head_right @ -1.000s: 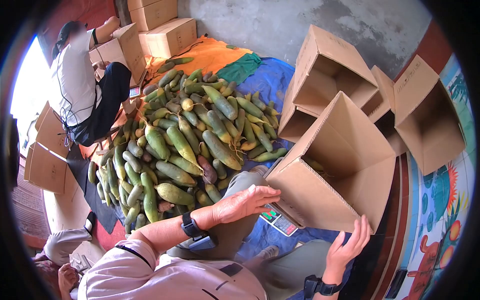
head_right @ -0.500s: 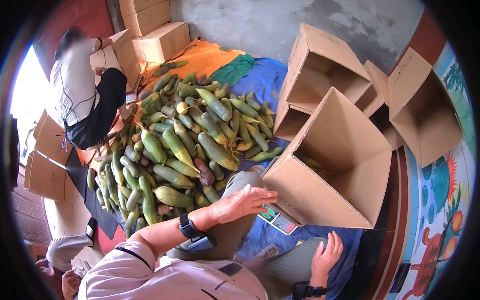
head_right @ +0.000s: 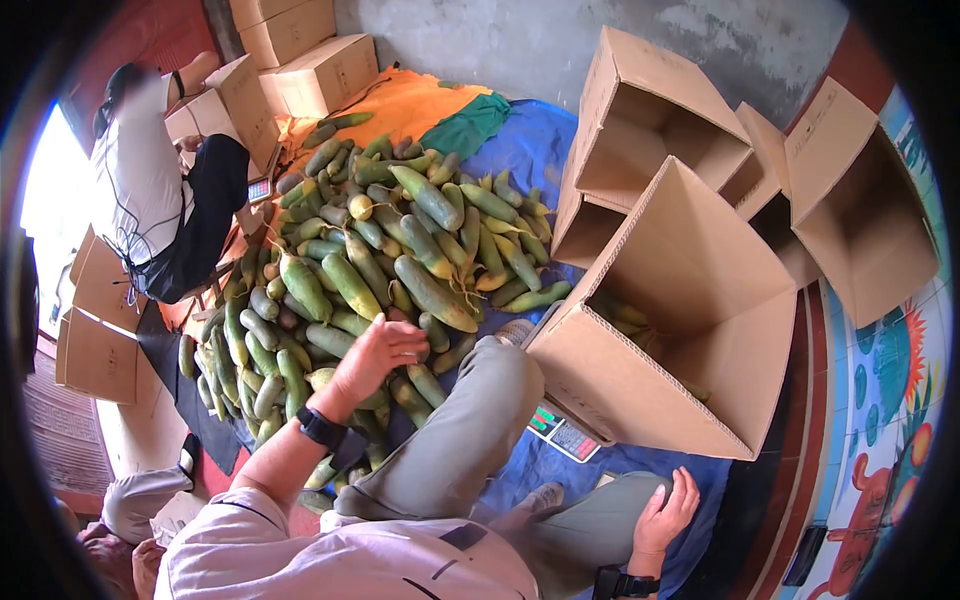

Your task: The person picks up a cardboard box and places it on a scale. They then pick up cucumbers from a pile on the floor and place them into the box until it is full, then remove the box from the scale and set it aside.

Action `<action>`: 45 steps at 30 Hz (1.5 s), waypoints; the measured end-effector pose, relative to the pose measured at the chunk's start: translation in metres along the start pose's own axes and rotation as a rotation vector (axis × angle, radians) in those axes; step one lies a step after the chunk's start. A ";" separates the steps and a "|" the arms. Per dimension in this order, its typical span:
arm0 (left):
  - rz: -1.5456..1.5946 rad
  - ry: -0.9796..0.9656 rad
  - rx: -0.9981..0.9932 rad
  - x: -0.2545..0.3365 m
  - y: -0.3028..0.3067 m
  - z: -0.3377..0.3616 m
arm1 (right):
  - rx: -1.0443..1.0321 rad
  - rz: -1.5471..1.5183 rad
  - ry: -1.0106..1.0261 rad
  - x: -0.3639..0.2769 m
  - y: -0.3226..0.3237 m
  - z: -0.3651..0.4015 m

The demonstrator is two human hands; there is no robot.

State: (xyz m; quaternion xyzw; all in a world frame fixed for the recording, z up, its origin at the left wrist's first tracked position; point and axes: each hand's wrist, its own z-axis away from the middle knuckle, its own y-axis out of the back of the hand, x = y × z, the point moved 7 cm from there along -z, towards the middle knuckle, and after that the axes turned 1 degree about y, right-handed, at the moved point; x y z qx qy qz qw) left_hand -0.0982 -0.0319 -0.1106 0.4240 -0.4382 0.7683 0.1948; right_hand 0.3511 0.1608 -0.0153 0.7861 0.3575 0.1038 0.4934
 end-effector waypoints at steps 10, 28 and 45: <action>-1.587 -0.132 0.941 -0.014 0.249 0.079 | -0.023 0.006 -0.007 0.000 -0.001 0.000; -1.794 0.382 0.939 0.001 0.276 0.087 | -0.022 0.040 -0.043 -0.003 -0.004 0.000; -1.743 0.459 0.628 -0.030 0.268 0.093 | 0.015 0.029 -0.052 -0.001 0.000 0.004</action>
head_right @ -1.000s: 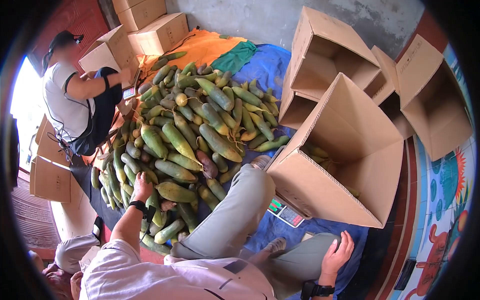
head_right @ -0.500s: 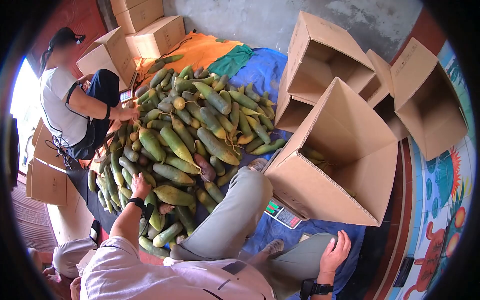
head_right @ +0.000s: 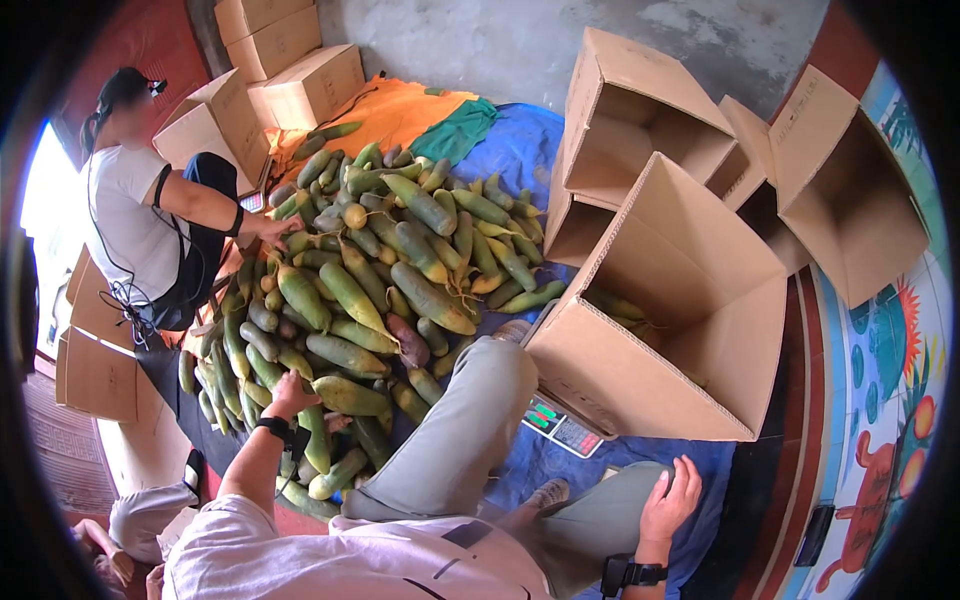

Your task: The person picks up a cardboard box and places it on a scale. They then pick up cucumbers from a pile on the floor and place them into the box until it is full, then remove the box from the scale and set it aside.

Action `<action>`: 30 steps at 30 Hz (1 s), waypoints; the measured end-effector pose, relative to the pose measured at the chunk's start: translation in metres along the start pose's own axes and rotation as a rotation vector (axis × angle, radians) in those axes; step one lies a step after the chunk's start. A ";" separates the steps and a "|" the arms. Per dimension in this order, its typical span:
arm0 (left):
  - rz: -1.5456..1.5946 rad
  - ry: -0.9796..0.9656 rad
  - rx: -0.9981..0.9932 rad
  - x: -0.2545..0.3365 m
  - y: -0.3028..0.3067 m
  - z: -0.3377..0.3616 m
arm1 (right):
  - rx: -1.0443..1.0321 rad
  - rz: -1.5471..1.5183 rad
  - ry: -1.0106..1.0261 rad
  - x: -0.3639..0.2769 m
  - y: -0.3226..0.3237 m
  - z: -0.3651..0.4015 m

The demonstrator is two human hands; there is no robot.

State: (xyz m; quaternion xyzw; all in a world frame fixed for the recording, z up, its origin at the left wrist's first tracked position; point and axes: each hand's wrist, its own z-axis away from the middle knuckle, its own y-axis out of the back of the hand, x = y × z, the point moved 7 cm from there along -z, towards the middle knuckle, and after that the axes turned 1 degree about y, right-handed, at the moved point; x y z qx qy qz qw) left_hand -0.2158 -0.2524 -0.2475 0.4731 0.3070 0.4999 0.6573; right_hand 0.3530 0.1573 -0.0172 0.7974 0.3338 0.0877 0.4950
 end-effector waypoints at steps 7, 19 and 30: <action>-0.003 -0.044 0.053 0.024 0.022 0.036 | 0.025 -0.031 -0.008 0.000 0.004 0.002; 0.794 -0.080 0.550 0.060 0.162 0.051 | 0.018 -0.095 0.040 -0.021 0.011 -0.008; 1.962 -0.267 0.151 0.154 0.239 0.126 | 0.108 -0.426 0.302 -0.143 0.076 -0.051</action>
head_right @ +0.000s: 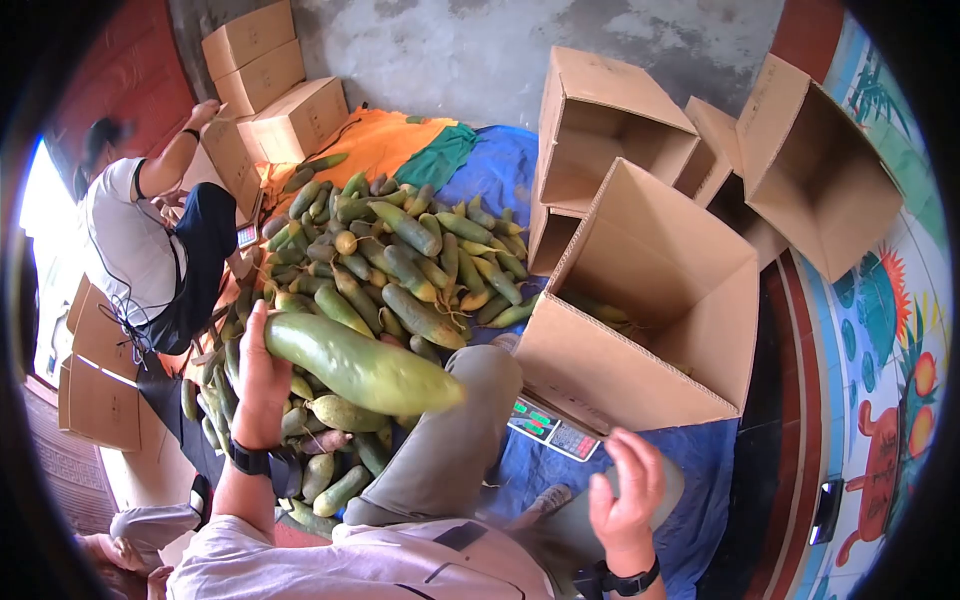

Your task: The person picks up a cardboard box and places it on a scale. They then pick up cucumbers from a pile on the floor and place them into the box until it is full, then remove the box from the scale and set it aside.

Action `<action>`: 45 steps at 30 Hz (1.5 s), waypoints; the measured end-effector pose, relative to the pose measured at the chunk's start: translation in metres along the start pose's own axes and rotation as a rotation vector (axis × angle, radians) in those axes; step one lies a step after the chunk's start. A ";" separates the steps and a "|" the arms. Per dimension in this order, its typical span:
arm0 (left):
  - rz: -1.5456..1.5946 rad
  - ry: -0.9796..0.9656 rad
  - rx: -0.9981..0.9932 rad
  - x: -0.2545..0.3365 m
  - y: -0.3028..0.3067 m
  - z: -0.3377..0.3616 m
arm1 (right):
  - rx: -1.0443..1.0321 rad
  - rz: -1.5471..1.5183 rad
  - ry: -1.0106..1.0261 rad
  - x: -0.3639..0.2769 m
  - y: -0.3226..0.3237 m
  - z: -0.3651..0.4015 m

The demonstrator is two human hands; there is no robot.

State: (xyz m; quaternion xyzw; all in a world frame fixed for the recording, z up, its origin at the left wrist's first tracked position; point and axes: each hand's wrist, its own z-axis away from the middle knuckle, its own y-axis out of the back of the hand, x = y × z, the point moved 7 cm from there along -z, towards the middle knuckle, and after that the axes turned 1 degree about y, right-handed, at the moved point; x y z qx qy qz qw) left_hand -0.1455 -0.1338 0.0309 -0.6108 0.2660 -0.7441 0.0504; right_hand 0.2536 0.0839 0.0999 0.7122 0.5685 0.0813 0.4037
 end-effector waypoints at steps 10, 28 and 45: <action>0.040 0.050 -0.314 -0.036 -0.114 0.067 | -0.251 -0.507 -0.125 -0.037 -0.026 -0.006; -0.261 0.195 -0.871 -0.132 -0.160 0.080 | 0.297 -0.335 -0.596 0.079 0.091 -0.047; -0.138 0.248 -0.819 -0.141 -0.151 0.071 | -0.523 0.206 -0.561 0.191 0.007 -0.100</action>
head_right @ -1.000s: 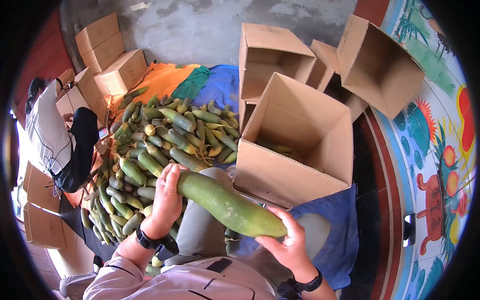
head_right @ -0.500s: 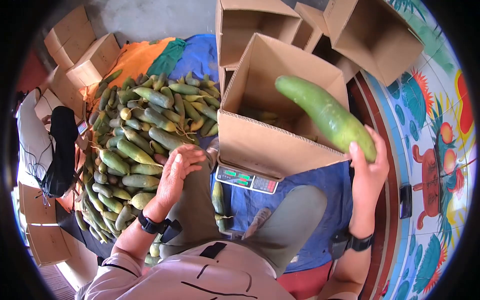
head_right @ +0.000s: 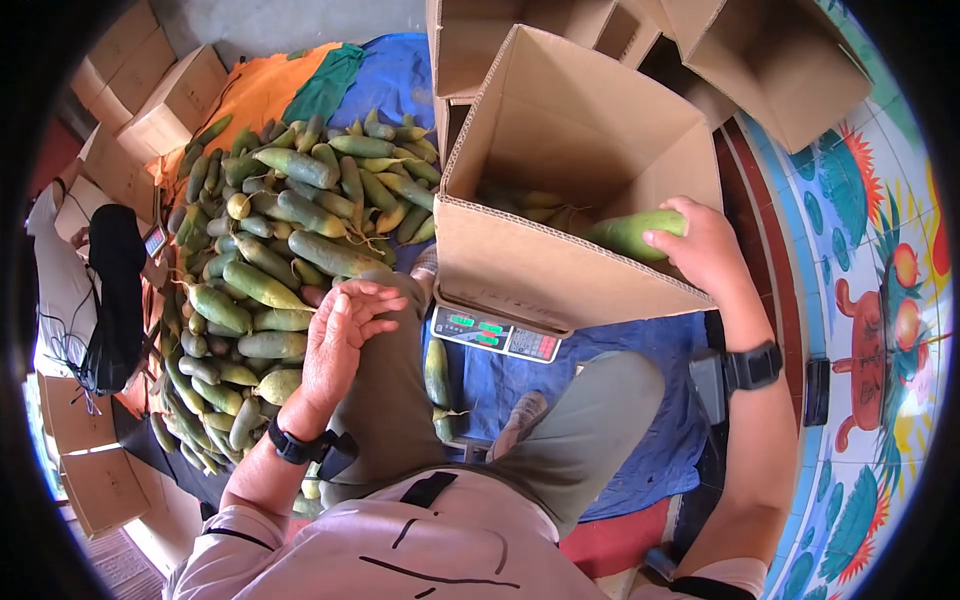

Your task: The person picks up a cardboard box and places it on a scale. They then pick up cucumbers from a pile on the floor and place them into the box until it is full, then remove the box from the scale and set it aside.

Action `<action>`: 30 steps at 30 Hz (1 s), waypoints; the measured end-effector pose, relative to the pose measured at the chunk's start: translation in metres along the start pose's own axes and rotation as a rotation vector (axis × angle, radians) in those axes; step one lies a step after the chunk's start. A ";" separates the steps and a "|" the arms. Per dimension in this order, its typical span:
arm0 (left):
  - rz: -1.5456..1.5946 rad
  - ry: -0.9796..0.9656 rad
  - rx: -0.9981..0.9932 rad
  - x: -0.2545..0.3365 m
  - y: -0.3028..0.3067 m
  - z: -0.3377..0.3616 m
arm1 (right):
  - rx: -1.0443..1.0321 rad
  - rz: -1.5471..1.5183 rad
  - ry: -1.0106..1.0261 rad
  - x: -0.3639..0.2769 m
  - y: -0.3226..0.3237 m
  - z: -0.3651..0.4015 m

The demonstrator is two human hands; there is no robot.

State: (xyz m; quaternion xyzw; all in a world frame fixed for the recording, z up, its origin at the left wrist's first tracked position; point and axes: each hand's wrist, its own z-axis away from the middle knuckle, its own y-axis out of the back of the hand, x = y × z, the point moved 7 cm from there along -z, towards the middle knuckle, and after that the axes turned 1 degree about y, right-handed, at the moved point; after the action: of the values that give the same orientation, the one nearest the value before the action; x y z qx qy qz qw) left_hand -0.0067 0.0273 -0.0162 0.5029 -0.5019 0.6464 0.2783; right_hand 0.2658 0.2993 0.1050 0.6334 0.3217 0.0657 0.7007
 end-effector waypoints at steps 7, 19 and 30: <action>0.001 -0.011 -0.008 0.000 -0.001 0.000 | -0.006 0.004 0.109 0.002 -0.018 -0.023; 0.026 -0.067 0.048 0.009 0.034 -0.002 | 0.319 -0.010 0.166 -0.047 0.002 0.078; -0.789 0.304 0.108 -0.159 0.152 0.008 | 0.513 0.172 0.232 0.025 -0.056 0.173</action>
State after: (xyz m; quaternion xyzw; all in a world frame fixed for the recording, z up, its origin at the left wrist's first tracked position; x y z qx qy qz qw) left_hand -0.0814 -0.0088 -0.2203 0.5691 -0.1894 0.5826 0.5485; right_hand 0.3602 0.1551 0.0425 0.8030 0.3506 0.1133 0.4683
